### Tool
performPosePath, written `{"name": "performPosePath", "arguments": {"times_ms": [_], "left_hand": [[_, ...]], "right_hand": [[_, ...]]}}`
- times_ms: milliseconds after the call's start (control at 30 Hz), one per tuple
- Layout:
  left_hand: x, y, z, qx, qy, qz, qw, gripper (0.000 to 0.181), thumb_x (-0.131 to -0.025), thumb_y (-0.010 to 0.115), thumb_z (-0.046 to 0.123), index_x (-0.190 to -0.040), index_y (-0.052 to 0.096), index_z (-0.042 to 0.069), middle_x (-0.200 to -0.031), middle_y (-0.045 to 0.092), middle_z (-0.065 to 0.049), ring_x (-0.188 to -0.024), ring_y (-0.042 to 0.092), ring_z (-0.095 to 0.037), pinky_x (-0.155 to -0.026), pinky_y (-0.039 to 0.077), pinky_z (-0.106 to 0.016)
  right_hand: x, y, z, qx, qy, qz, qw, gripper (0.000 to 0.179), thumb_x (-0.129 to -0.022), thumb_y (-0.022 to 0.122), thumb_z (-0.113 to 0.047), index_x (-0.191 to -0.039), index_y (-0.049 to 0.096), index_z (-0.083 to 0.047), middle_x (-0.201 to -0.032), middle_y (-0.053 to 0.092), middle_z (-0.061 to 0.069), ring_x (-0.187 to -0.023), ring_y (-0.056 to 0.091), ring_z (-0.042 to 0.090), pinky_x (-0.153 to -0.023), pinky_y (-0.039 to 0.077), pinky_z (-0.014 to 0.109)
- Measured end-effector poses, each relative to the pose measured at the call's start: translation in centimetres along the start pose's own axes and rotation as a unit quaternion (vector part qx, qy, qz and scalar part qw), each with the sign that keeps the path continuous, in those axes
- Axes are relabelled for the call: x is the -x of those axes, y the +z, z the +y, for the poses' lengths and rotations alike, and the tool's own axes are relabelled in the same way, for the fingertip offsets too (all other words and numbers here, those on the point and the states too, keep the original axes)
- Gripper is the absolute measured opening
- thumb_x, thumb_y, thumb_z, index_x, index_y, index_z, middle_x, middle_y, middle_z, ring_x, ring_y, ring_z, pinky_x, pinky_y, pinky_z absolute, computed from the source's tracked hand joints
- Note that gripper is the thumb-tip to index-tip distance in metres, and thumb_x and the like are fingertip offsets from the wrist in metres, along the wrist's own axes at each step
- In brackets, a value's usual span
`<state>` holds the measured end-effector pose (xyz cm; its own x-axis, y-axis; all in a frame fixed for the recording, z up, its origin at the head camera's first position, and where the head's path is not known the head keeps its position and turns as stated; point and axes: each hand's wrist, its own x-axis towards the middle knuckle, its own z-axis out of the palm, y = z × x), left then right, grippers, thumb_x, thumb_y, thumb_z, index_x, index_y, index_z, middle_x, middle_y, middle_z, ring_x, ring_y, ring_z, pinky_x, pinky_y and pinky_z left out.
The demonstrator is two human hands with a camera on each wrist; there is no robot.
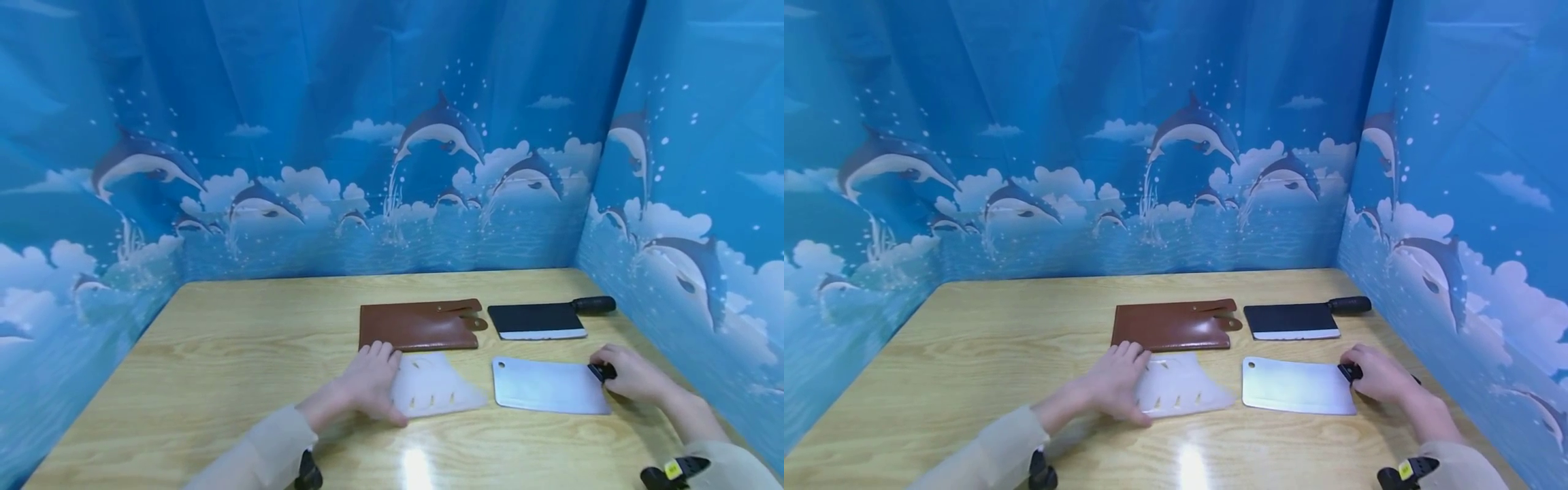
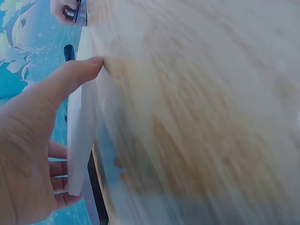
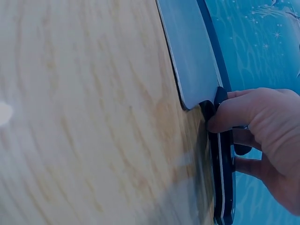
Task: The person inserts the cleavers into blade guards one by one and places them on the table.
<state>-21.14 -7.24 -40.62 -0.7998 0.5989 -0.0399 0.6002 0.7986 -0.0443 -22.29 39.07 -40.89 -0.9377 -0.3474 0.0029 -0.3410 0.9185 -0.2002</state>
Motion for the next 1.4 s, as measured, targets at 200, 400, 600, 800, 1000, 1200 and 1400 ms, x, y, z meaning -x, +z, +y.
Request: {"name": "performPosePath", "arguments": {"times_ms": [200,400,600,800,1000,1200,1400], "left_hand": [[0.6,0.1,-0.7,0.005,0.022,0.034,0.9992,0.109,-0.054,0.070,0.071,-0.133,0.042,0.001,-0.118,0.049,-0.009,-0.105,0.043,-0.021,-0.095,0.038,-0.040],[1.1,0.3,-1.6,0.025,0.033,0.061,0.9973,0.106,-0.054,0.073,0.064,-0.132,0.041,0.001,-0.121,0.051,-0.009,-0.108,0.044,-0.021,-0.095,0.039,-0.039],[1.7,-0.1,-2.4,0.057,0.037,0.078,0.9947,0.104,-0.056,0.075,0.059,-0.134,0.040,-0.001,-0.123,0.049,-0.011,-0.112,0.043,-0.023,-0.099,0.038,-0.040],[2.4,-0.3,-3.2,0.074,0.045,0.102,0.9910,0.105,-0.056,0.077,0.056,-0.134,0.039,-0.004,-0.125,0.048,-0.014,-0.115,0.045,-0.025,-0.101,0.038,-0.041],[2.9,-0.8,-3.8,0.081,0.035,0.100,0.9910,0.106,-0.059,0.077,0.056,-0.136,0.037,-0.005,-0.130,0.046,-0.016,-0.118,0.044,-0.028,-0.102,0.036,-0.043],[2.9,-0.7,-4.4,0.063,0.033,0.108,0.9916,0.104,-0.061,0.075,0.057,-0.137,0.037,-0.003,-0.128,0.046,-0.013,-0.114,0.044,-0.025,-0.100,0.038,-0.042],[3.2,-1.0,-4.4,0.061,0.037,0.123,0.9899,0.106,-0.059,0.076,0.056,-0.138,0.036,-0.003,-0.130,0.046,-0.014,-0.117,0.044,-0.026,-0.101,0.037,-0.043]], "right_hand": [[0.1,-0.4,0.0,-0.015,0.033,-0.032,0.9988,0.035,-0.066,0.067,0.003,-0.100,0.062,0.007,-0.096,0.063,0.016,-0.090,0.058,0.038,-0.077,0.048,0.054],[0.2,-0.7,-0.2,-0.033,0.028,-0.043,0.9982,0.035,-0.065,0.066,0.006,-0.099,0.062,0.004,-0.093,0.063,0.010,-0.087,0.059,0.032,-0.076,0.049,0.052],[0.6,-0.3,-0.5,-0.032,-0.019,-0.007,0.9993,0.036,-0.060,0.068,0.002,-0.096,0.063,-0.001,-0.088,0.063,0.003,-0.080,0.058,0.023,-0.070,0.049,0.043],[0.8,-0.2,-1.3,-0.050,-0.020,-0.006,0.9985,0.037,-0.065,0.068,-0.003,-0.102,0.065,-0.001,-0.095,0.066,0.012,-0.087,0.061,0.031,-0.075,0.049,0.047],[0.2,-0.4,-2.9,-0.074,-0.008,-0.018,0.9971,0.042,-0.072,0.067,-0.006,-0.112,0.061,0.008,-0.107,0.063,0.024,-0.100,0.056,0.045,-0.084,0.044,0.057],[-0.6,-0.5,-4.5,-0.076,-0.013,0.010,0.9970,0.044,-0.074,0.067,-0.008,-0.114,0.060,0.009,-0.110,0.061,0.025,-0.102,0.056,0.045,-0.083,0.045,0.057],[-1.5,-0.8,-6.0,-0.085,0.004,0.031,0.9959,0.045,-0.076,0.065,-0.008,-0.117,0.059,0.008,-0.113,0.060,0.027,-0.106,0.053,0.048,-0.086,0.043,0.059]]}}
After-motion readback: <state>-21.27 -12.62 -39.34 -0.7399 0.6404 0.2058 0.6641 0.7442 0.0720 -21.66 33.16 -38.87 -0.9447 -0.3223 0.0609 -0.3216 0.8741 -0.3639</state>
